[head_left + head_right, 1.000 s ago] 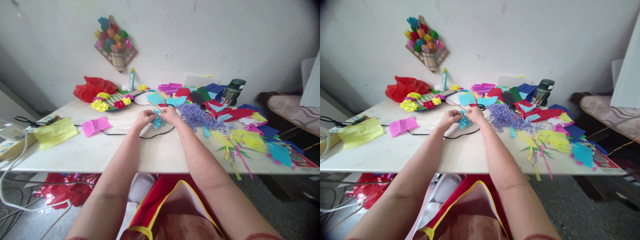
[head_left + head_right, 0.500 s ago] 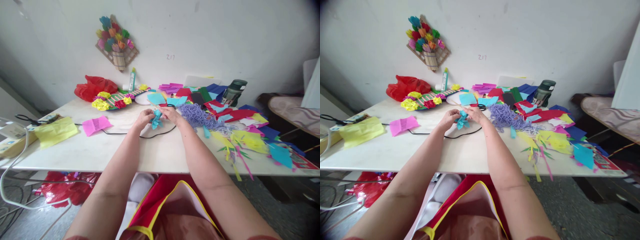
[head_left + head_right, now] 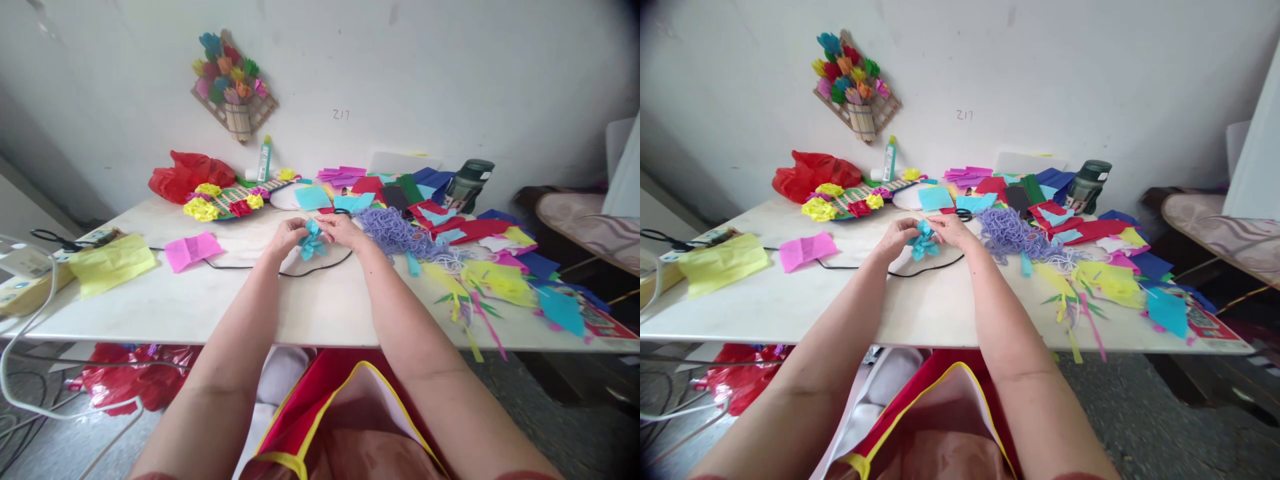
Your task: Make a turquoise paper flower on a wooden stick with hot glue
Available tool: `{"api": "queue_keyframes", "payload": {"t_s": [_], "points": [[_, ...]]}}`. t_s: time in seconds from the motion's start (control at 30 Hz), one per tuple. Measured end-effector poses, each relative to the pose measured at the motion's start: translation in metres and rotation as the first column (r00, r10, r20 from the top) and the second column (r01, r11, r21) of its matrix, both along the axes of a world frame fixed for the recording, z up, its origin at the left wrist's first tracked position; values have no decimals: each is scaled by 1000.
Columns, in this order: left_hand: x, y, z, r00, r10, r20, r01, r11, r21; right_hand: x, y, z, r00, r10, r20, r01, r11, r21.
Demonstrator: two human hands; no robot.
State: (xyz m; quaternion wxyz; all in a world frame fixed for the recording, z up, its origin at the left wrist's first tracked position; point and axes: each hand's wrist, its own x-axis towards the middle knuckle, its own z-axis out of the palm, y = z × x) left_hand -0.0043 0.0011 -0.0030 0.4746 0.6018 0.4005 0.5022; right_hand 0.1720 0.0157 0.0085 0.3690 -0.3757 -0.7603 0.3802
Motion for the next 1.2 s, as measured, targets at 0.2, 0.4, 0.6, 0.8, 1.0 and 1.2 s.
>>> {"api": "queue_keyframes", "payload": {"t_s": [0.2, 0.4, 0.6, 0.8, 1.0, 1.2], "points": [[0, -1, 1, 1000, 17, 18, -16, 998, -53, 0, 2, -1, 999, 19, -34, -20, 999, -34], [0, 1, 1, 990, 23, 139, -14, 998, -67, 0, 0, 2, 998, 40, -39, -42, 998, -48], [0, 1, 0, 980, -29, 199, 47, 995, -89, -1, -2, 3, 997, 53, -59, -57, 996, -74], [-1, -1, 1, 983, -62, 175, 82, 990, -112, 1, -1, 4, 997, 72, -21, -73, 995, -70], [-2, -2, 2, 986, -57, 158, 79, 987, -138, 3, 0, 3, 998, 61, 15, -59, 993, -99], [0, -5, 4, 972, -89, 219, 129, 976, -177, 3, 0, 2, 998, 65, 23, -65, 997, -30]]}}
